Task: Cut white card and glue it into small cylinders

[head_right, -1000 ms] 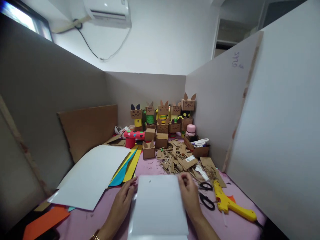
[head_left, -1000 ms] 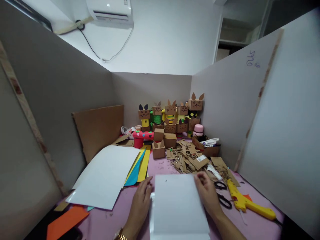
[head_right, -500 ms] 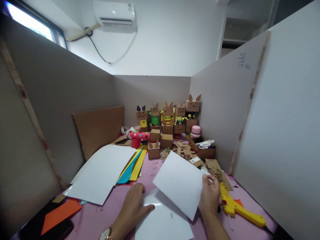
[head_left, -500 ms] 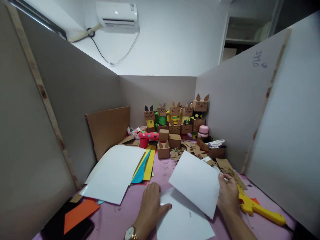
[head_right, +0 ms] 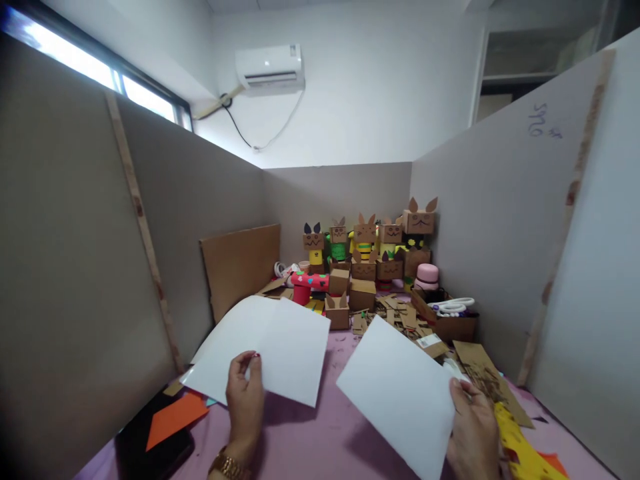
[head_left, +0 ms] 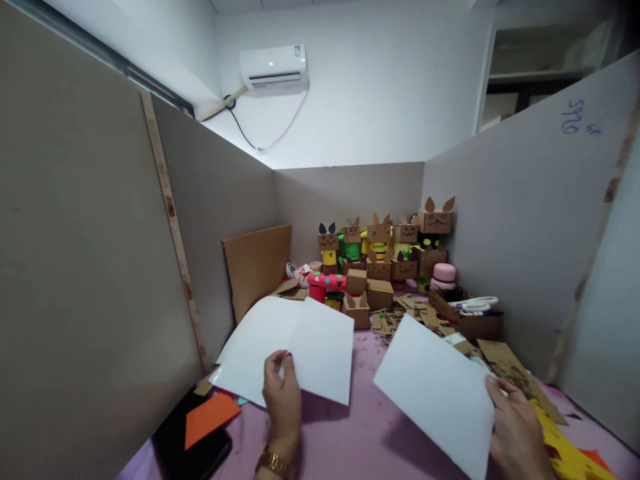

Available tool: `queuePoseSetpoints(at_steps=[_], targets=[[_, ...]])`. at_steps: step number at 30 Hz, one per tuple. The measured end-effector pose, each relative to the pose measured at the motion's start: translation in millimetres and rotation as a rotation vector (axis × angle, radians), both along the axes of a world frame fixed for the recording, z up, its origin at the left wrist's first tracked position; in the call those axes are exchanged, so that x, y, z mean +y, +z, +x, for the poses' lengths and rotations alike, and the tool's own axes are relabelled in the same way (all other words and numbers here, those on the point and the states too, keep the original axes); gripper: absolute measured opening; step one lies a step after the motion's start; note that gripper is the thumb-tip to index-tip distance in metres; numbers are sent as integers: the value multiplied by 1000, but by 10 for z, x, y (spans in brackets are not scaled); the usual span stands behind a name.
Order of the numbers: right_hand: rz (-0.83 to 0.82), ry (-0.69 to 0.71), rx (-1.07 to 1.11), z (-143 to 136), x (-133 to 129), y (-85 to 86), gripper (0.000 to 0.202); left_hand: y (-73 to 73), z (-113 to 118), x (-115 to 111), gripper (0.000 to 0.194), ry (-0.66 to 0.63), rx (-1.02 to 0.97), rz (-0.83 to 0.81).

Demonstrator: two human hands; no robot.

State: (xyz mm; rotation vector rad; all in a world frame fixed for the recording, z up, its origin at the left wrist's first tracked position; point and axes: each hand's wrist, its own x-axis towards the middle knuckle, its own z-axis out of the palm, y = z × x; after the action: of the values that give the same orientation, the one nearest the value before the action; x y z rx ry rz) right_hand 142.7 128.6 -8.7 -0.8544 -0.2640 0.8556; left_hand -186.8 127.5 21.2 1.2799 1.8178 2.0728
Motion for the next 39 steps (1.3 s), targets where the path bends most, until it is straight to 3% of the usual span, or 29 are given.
queuePoseSetpoints(at_steps=[6, 10, 12, 15, 17, 19, 21, 23, 27, 34, 39], targets=[[31, 133, -104, -112, -50, 43, 50, 29, -314, 106, 27, 208, -9, 57], [51, 176, -194, -174, -53, 70, 48, 83, -215, 39, 47, 244, 101, 108], [57, 197, -230, -212, -47, 76, 45, 72, -8, -25, 46, 111, 160, 105], [66, 254, -285, -288, -53, 91, 40, -1, 387, -113, 54, -496, 87, -97], [72, 313, -316, -350, -74, 117, 37, -59, 596, -137, 62, -814, -119, -192], [84, 391, -338, -411, -108, 157, 36, -94, 701, -135, 59, -1021, -314, -317], [103, 474, -350, -465, -151, 200, 37, -97, 708, -124, 49, -1079, -404, -401], [109, 583, -364, -507, -194, 229, 40, -73, 666, -122, 43, -1048, -433, -404], [99, 814, -382, -554, -248, 221, 44, -19, 623, -153, 47, -1012, -503, -374], [91, 801, -319, -575, -248, 233, 38, -2, 653, -239, 47, -1153, -608, -559], [62, 778, -293, -586, -214, 209, 47, 40, 638, -281, 43, -1214, -738, -628]])
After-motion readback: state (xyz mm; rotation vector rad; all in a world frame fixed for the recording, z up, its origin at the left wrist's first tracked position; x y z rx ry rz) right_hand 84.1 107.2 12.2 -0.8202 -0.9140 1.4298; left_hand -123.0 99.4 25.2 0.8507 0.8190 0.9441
